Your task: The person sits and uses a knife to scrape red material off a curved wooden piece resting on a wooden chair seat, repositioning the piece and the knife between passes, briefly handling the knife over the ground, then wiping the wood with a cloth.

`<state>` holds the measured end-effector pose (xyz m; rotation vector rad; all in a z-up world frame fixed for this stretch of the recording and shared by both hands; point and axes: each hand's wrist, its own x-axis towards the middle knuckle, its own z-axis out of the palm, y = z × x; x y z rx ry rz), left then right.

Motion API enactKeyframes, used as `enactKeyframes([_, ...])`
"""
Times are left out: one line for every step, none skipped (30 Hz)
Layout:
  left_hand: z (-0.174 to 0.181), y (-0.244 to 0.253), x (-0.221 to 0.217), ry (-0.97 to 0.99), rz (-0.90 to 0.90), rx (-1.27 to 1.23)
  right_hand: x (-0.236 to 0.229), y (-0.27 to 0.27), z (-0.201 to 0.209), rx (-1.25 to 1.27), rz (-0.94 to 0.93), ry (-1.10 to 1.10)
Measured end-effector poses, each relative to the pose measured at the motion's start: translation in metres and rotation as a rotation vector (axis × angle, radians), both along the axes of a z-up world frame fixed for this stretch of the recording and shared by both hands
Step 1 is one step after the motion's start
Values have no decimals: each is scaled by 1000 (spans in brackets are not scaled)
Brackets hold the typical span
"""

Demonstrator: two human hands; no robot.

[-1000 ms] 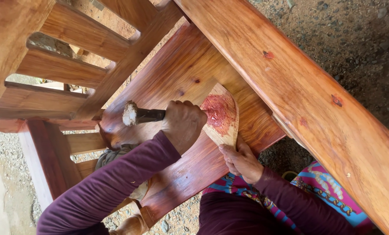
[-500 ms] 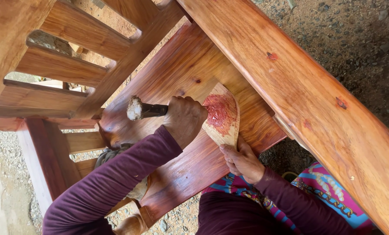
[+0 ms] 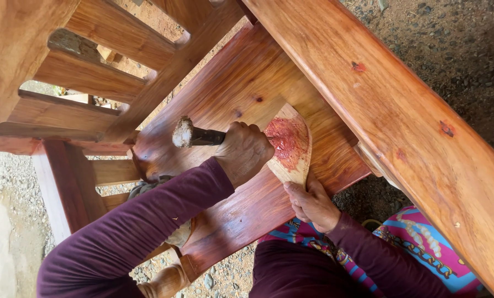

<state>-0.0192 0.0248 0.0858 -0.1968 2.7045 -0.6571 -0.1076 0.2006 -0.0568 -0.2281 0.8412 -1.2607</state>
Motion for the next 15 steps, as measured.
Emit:
enactKeyframes([0,1,0,9,-4,1,0,1,1,1,-3,6])
enactKeyframes([1,1,0,18,-8,2,0,1,1,1,-6,11])
enactKeyframes([1,2,0,18,-10,1,-1,1,6,1,-8,11])
enactKeyframes([1,2,0,20,-13,9,-2,0,11,12,-8,22])
enactKeyframes([1,2,0,21,-17,17,-3,-1,16,22,-8,32])
enactKeyframes([2,3,0,18,-17,18,-2,0,16,24,-8,29])
enactKeyframes([2,5,-1,21,-24,-3,-2,0,16,29,-8,37])
enactKeyframes([2,6,-2,25,-32,-25,-3,0,16,33,-9,46])
enactKeyframes([3,6,-2,23,-34,-24,-2,0,13,34,-11,43])
enactKeyframes([3,8,-3,5,-34,-38,-2,1,9,21,-16,36])
enactKeyframes([3,9,-4,-13,-33,-52,-1,2,5,8,-21,29])
enactKeyframes([2,8,-4,-14,-36,-53,-2,3,3,6,-24,28])
enactKeyframes([2,8,-4,35,-54,-44,-2,3,1,-1,-23,18])
enactKeyframes([2,7,-3,84,-71,-36,-2,3,0,-10,-20,8])
enactKeyframes([4,8,-3,83,-73,-38,-3,2,3,-13,-21,8])
